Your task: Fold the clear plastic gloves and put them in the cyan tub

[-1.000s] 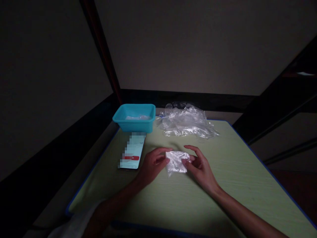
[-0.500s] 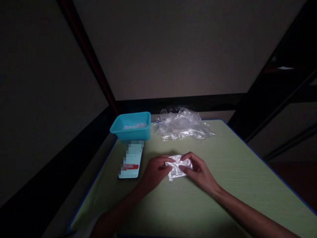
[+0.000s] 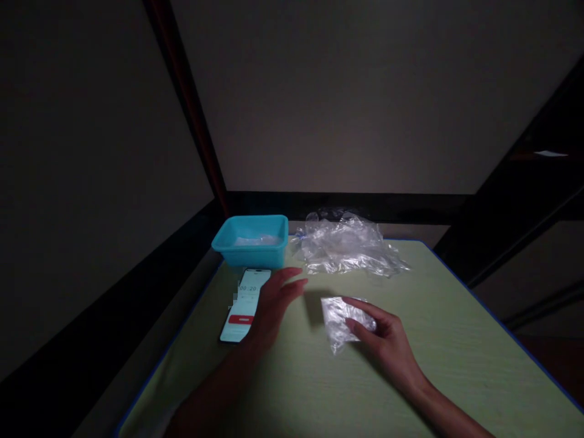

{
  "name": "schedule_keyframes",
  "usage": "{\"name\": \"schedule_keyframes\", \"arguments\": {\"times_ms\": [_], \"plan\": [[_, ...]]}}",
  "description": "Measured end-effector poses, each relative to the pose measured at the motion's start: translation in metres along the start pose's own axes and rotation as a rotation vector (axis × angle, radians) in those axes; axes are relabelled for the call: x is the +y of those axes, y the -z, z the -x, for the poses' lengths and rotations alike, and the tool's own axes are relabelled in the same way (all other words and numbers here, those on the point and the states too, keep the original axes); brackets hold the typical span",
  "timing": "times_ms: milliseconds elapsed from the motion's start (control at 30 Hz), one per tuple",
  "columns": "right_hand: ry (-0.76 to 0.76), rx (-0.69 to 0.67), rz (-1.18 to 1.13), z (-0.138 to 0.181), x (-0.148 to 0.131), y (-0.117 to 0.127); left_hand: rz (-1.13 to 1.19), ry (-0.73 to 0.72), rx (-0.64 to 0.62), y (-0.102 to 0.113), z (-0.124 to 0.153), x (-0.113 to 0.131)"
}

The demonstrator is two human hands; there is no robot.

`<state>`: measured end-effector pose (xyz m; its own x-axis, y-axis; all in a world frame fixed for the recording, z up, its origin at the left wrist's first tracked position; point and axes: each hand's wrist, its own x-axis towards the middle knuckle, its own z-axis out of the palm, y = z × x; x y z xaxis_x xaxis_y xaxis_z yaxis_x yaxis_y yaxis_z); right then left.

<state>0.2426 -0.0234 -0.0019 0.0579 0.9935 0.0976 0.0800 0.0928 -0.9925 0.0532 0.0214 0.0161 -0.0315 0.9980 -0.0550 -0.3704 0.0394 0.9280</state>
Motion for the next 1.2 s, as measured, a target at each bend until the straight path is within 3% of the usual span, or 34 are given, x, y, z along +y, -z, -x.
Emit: {"name": "schedule_keyframes", "arguments": {"times_ms": [100,300,500,800,1000,1200], "plan": [[0.018,0.007,0.037,-0.001,0.001,0.001,0.351,0.033,0.257,0.015,-0.017,0.013],[0.040,-0.030,0.121,-0.001,0.003,0.000,0.529,0.037,0.413,0.043,-0.039,0.036],[0.030,-0.055,0.179,-0.002,0.005,-0.002,0.630,0.123,0.377,0.047,-0.048,0.039],[0.023,-0.069,0.212,-0.002,0.006,-0.003,0.666,0.117,0.315,0.044,-0.056,0.033],[0.049,-0.035,0.205,-0.003,-0.007,0.002,0.617,0.119,0.311,0.037,-0.042,0.033],[0.131,0.042,0.218,-0.001,-0.027,0.026,0.515,0.127,0.277,0.023,-0.017,0.027]]}}
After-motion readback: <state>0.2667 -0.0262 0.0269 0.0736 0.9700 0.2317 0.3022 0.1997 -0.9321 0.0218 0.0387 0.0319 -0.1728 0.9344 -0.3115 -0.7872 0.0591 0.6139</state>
